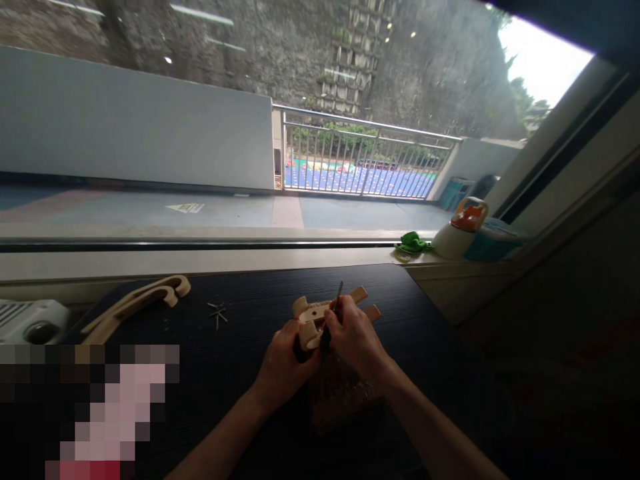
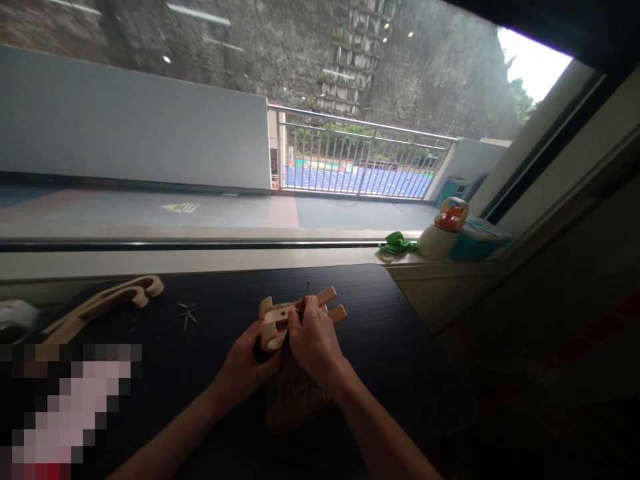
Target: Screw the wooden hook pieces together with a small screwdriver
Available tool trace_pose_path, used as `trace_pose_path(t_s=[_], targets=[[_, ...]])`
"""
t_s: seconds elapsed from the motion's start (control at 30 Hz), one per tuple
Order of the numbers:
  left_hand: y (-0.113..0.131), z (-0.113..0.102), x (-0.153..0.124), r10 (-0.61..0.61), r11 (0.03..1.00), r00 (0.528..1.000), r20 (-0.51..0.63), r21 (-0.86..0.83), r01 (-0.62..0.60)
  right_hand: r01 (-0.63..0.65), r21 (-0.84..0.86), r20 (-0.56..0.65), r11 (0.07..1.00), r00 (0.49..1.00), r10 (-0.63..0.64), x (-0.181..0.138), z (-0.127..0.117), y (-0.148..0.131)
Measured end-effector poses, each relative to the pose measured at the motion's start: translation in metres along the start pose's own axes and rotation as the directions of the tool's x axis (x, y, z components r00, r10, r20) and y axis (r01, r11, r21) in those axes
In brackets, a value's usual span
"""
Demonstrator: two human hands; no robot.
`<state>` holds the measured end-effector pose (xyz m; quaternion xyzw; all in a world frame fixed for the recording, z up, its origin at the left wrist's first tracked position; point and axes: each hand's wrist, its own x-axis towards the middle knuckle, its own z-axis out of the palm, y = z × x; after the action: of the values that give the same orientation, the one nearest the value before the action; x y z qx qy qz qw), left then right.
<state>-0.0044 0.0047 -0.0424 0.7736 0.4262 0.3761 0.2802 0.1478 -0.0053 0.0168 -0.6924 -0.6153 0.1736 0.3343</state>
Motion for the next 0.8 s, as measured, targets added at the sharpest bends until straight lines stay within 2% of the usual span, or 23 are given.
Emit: trace_pose_path(t_s=[0.07,0.17,0.27,0.43,0.5,0.57,0.7,0.8], targets=[[0.000,0.001,0.000,-0.003,1.000,1.000,-0.005,0.014,0.003,0.013,0.030,0.017,0.999,1.000,-0.014,0.003,-0.004,-0.002],[0.000,0.001,0.000,-0.014,1.000,1.000,-0.008,0.026,0.015,-0.053,0.114,-0.073,0.992,0.995,0.061,0.011,-0.009,0.000],[0.000,0.001,0.000,-0.005,1.000,1.000,0.001,0.023,0.005,-0.032,0.045,-0.100,0.998,0.994,0.036,0.011,-0.005,0.003],[-0.001,0.002,0.000,0.006,1.000,1.000,0.002,0.015,-0.006,-0.083,0.112,0.021,0.990,0.996,0.081,0.010,0.000,0.007],[-0.001,0.002,-0.001,-0.005,1.000,1.000,-0.008,0.023,0.005,-0.114,0.162,-0.034,0.980,0.992,0.121,0.009,0.000,0.006],[-0.001,0.003,-0.001,0.007,1.000,1.000,-0.019,0.015,-0.007,-0.079,0.096,-0.076,0.992,0.993,0.086,0.008,0.001,0.005],[0.001,0.002,-0.001,0.028,1.000,0.999,-0.028,-0.011,-0.028,-0.050,0.074,0.006,0.996,0.999,0.049,0.008,-0.001,0.005],[0.002,0.002,-0.001,0.005,1.000,1.000,-0.024,-0.006,-0.005,-0.082,0.124,-0.043,0.989,0.995,0.088,0.010,-0.002,0.007]])
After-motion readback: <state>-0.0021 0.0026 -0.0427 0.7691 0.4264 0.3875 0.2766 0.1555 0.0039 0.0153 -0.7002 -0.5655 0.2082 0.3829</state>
